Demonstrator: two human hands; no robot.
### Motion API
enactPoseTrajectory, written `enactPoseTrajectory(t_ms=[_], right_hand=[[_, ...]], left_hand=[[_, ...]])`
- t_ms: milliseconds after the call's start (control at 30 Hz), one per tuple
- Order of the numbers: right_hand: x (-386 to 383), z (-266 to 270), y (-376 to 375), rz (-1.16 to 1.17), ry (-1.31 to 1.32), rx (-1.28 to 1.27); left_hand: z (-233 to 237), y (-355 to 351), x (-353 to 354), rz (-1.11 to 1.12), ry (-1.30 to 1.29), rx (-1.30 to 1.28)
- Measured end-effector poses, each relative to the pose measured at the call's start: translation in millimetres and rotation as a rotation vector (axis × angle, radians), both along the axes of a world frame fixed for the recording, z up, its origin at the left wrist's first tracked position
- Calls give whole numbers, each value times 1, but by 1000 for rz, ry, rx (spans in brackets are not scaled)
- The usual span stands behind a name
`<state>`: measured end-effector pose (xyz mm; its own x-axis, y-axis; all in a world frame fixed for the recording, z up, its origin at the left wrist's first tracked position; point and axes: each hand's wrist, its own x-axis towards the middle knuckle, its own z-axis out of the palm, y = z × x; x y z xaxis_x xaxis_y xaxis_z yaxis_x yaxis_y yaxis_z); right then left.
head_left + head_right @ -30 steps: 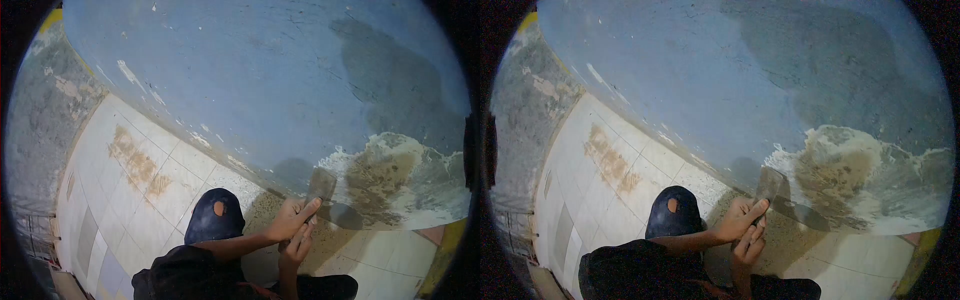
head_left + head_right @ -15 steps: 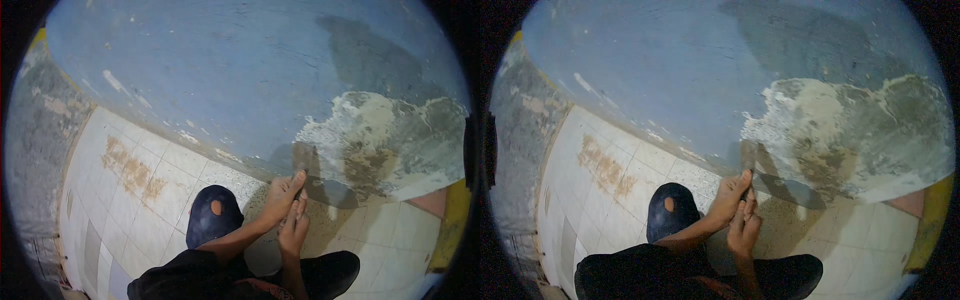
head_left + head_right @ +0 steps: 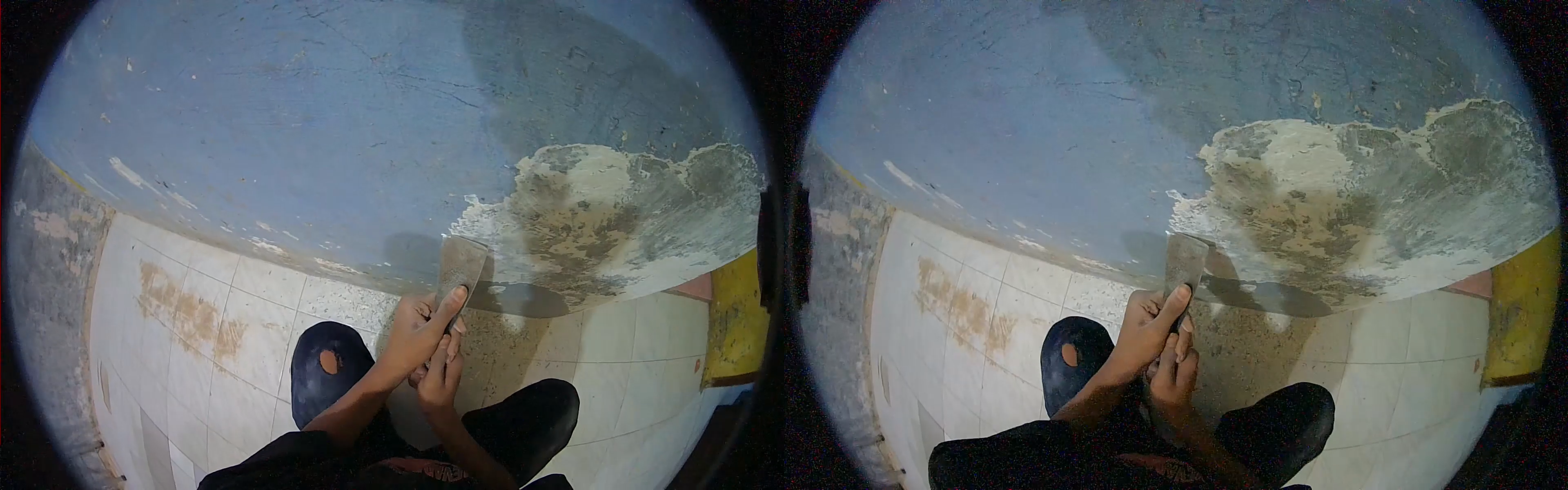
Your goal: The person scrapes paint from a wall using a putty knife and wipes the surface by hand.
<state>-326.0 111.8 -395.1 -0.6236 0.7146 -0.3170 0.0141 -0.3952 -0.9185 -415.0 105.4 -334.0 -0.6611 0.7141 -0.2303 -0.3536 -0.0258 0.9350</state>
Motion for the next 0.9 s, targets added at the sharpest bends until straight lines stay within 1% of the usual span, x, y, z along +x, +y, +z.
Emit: enactPoseTrajectory(t_ms=[67,100,133,200,233,300,333,400,500,600,633,667,700,733,767,800,833,867,900], right_hand=[[-3,4,0,17,111,-44],[-1,-4,-1,13,108,-42],[0,-14,-1,94,47,235],[2,-26,-3,169,-18,515],[2,-23,-3,166,-6,604],[2,-16,0,164,6,695],[2,-13,3,197,9,464],[2,-13,5,222,11,235],[0,-12,6,150,43,217],[-6,0,13,220,53,180],[-8,-1,12,178,64,398],[-8,5,17,158,68,509],[-9,11,21,131,68,621],[-7,34,35,273,68,316],[-8,48,45,407,66,6],[-13,49,44,402,61,6],[-19,50,39,300,86,214],[-25,51,38,194,113,423],[-27,55,40,175,163,439]], left_hand=[[4,-1,-2,-1,4,-27],[6,-3,-2,4,19,-46],[8,-4,-2,10,34,-66],[10,-4,-1,27,54,-74],[10,-3,0,52,72,-82],[8,0,1,61,85,-96],[7,0,1,71,99,-115],[4,2,0,71,110,-104],[2,4,-1,76,105,-90],[4,5,-2,87,109,-88],[8,6,-3,93,130,-81],[12,8,-4,92,128,-77],[19,10,-5,135,115,-11],[25,13,-5,177,101,55],[31,14,-9,174,96,57],[37,13,-13,205,105,141],[41,14,-15,234,117,228],[40,16,-16,227,118,232],[34,18,-18,210,113,310]])
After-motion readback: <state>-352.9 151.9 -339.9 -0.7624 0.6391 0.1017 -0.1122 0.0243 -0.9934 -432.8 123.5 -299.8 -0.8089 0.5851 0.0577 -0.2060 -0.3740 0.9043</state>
